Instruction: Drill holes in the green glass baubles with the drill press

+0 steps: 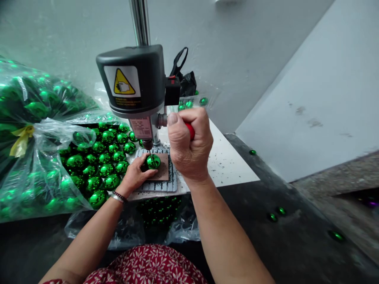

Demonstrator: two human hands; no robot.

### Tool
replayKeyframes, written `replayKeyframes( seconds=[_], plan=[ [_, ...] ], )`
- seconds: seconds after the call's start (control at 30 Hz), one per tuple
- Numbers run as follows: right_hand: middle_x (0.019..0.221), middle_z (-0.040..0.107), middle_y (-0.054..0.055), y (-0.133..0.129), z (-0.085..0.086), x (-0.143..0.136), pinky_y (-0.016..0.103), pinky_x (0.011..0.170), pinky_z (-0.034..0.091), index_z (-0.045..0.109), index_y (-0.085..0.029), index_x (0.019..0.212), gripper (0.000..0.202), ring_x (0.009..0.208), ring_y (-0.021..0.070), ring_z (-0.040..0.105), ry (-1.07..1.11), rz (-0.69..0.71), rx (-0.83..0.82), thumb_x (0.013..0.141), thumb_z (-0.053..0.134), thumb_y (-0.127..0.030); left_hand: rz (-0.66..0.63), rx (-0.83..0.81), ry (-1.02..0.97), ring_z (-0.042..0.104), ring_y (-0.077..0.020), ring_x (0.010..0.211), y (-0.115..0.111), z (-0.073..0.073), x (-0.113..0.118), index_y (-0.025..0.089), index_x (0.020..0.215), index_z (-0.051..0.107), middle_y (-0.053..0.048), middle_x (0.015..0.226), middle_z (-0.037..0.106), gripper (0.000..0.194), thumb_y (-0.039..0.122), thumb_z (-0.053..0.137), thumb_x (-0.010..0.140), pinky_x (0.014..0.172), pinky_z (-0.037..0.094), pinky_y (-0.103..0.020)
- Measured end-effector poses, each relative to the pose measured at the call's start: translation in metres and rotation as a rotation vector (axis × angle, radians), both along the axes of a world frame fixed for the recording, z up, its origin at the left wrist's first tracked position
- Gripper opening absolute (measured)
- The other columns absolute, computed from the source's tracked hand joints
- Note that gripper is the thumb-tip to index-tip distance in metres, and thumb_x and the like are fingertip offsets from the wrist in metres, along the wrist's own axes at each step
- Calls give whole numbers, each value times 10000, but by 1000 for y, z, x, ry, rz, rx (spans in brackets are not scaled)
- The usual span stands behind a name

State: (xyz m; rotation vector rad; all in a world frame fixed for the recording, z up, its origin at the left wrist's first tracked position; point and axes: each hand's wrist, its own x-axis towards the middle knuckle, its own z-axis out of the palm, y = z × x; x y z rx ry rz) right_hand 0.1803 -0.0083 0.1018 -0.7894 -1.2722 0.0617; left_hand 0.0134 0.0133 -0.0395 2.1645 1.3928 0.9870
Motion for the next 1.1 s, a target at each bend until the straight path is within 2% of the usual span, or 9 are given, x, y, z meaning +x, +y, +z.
replayKeyframes(
  seconds=[0.27,0.47,0.67,0.83,0.97,1.1],
  plan=[
    [664,445,-35,4,-6,1,250,627,352,479,-195,779,190,621,40,427,22,-41,39,875,482,-359,-19,-37,43,577,-266,994,3,4,-1,193,1214,551,-89,1082,648,499,414,658,780,896,459,-429],
    [631,431,-35,6,-8,1,253,608,361,475,-195,768,213,599,45,432,22,-55,38,868,490,-382,-9,-42,46,561,-288,1077,9,-1,1,196,1296,517,-105,1143,631,652,485,691,738,956,432,-447],
    [610,421,-30,4,6,-1,258,582,337,448,-187,729,293,562,45,397,0,-135,-29,882,456,-437,6,-46,-1,570,-278,1071,9,-3,1,225,1232,583,-80,1122,653,553,435,707,736,974,430,-444],
    [625,399,-22,10,22,-2,244,532,312,402,-187,698,334,563,48,377,39,-94,-55,863,483,-466,6,-54,-18,571,-270,1043,6,0,1,222,1217,587,-73,1099,659,519,422,693,751,957,440,-439],
    [619,360,-23,10,23,-2,232,516,296,391,-180,694,351,560,41,371,53,-51,-59,861,483,-475,16,-63,-31,569,-268,1038,5,-1,1,223,1216,585,-71,1110,658,513,416,692,753,950,444,-436],
    [627,402,-24,3,17,-4,243,557,323,427,-178,716,326,566,35,387,24,-107,-66,875,468,-460,23,-64,-32,568,-275,1049,6,-2,1,218,1221,585,-73,1121,661,524,413,699,748,958,441,-440]
  ],
)
